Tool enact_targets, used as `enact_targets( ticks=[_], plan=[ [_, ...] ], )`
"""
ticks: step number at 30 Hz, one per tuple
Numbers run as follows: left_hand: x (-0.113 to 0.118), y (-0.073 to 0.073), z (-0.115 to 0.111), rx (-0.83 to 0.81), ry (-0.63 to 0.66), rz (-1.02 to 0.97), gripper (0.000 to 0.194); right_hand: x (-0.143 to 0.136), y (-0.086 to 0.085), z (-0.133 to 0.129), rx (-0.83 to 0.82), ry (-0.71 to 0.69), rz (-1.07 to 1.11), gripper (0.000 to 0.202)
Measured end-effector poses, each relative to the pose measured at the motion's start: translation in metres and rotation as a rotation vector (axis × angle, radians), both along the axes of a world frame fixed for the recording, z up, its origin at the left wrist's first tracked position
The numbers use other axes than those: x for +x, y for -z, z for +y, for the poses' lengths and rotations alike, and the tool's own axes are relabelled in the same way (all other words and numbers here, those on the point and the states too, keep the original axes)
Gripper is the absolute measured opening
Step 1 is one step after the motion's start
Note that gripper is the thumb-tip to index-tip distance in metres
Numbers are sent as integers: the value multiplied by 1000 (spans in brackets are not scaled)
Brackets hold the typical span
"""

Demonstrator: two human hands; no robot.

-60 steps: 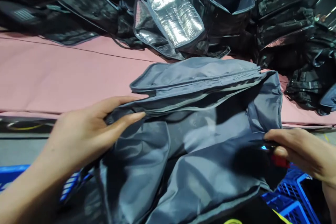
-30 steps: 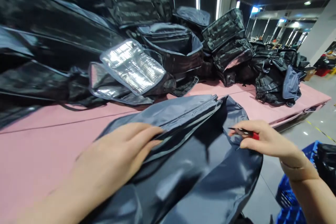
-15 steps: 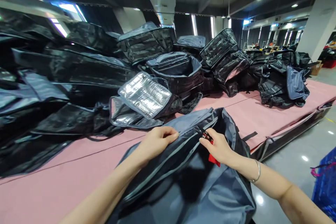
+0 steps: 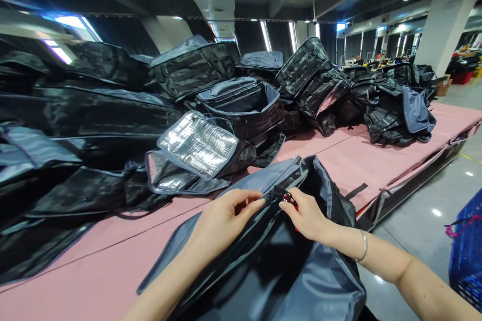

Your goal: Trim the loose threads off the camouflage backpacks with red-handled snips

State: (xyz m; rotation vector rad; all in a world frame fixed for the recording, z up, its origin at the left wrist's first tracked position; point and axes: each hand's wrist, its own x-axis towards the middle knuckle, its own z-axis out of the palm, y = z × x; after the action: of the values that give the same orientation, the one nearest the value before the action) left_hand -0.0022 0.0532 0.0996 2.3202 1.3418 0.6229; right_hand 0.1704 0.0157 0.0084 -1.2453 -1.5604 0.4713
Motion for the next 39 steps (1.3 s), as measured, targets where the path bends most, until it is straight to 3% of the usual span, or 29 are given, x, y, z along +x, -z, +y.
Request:
enact_targets(
  ticks=[3, 9, 16, 28, 35, 39],
  plan=[
    [12, -3, 3, 66, -48, 58, 38, 1, 0, 1, 10, 11, 16, 18],
    [18, -4, 20, -198, -82, 3, 34, 8, 4, 4, 43, 92, -9, 17],
    [17, -5, 13, -298, -75, -157, 35, 7, 5, 1, 60, 120, -165, 9],
    [18, -7, 12, -299, -56, -134, 35, 10, 1, 2, 64, 73, -284, 8],
    [17, -7, 11, -298, -25, -142, 36, 11, -3, 1, 28, 37, -201, 8],
    [18, -6, 10, -340, -18, -160, 34, 15, 0, 4, 42, 83, -109, 11]
  ],
)
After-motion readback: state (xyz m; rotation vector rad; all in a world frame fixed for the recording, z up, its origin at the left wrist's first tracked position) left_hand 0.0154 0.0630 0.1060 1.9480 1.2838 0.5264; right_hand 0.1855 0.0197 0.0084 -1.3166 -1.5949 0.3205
